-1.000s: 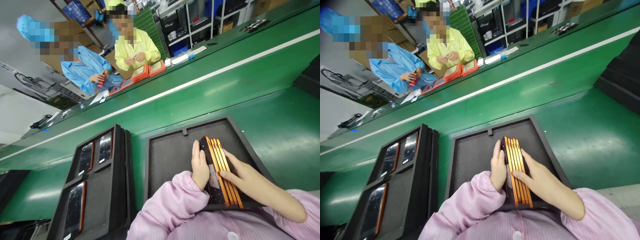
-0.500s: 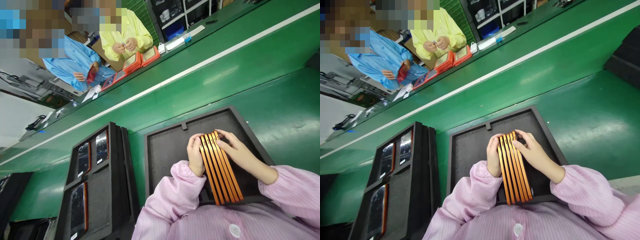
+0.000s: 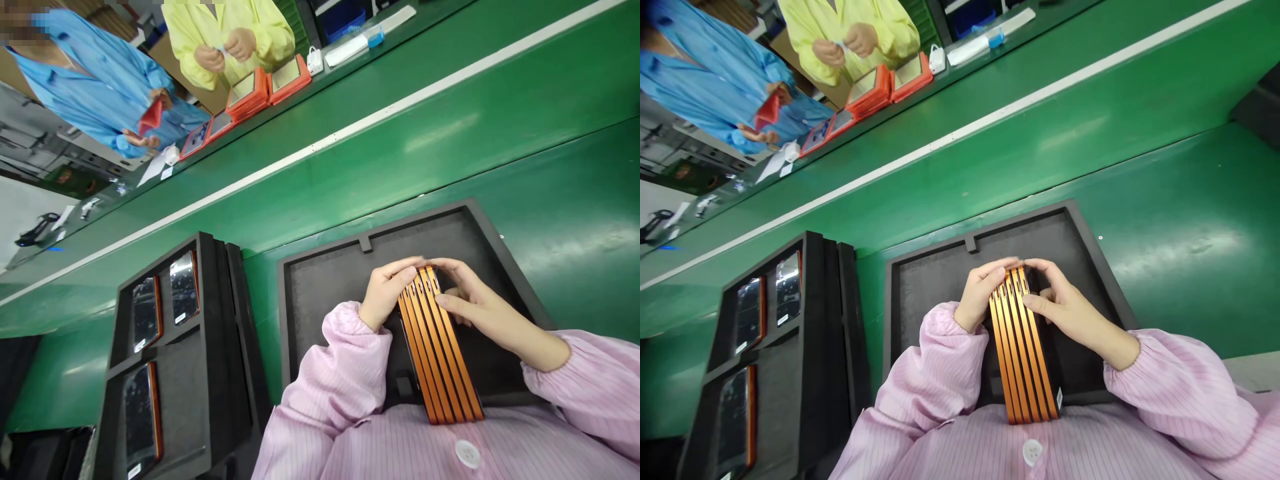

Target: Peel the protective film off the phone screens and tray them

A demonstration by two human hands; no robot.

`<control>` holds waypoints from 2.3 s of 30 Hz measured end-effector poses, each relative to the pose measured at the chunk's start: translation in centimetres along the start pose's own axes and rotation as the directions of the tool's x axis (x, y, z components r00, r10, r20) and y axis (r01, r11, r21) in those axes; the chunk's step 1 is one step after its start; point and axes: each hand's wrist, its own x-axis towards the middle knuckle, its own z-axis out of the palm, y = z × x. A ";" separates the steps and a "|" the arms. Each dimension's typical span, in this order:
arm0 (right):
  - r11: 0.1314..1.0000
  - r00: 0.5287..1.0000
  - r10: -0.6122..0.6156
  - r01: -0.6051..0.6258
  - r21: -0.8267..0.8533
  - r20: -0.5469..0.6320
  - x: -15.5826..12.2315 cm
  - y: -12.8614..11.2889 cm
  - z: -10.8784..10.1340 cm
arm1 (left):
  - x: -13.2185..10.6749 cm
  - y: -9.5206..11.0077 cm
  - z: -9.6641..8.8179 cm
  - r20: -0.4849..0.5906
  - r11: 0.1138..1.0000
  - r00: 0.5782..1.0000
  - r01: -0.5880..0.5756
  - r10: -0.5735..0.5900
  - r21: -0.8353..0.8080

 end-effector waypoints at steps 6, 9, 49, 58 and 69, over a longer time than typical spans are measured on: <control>0.999 0.998 -0.039 0.039 0.002 0.057 -0.1 0.5 -0.3 | 0.0 0.5 -0.4 0.151 0.996 0.988 -0.050 0.038 0.078; 0.998 0.995 -0.061 0.062 -0.009 0.078 -0.2 0.8 -0.4 | 0.0 0.6 -0.3 0.130 0.993 0.991 -0.050 0.036 0.108; -0.382 0.123 -0.206 0.903 -0.195 0.971 -2.1 -4.3 0.1 | 1.0 -0.2 1.2 -0.012 0.953 0.990 -0.131 0.140 0.272; 0.695 0.758 -0.563 0.650 -0.306 0.329 2.8 -7.0 -2.7 | 0.9 0.4 1.2 -0.165 0.931 0.924 -0.359 0.344 -0.066; 0.885 0.883 -0.465 0.462 -0.055 -0.064 -2.5 -2.7 1.2 | -4.5 -1.6 3.2 -0.095 0.861 0.855 -0.505 0.509 0.062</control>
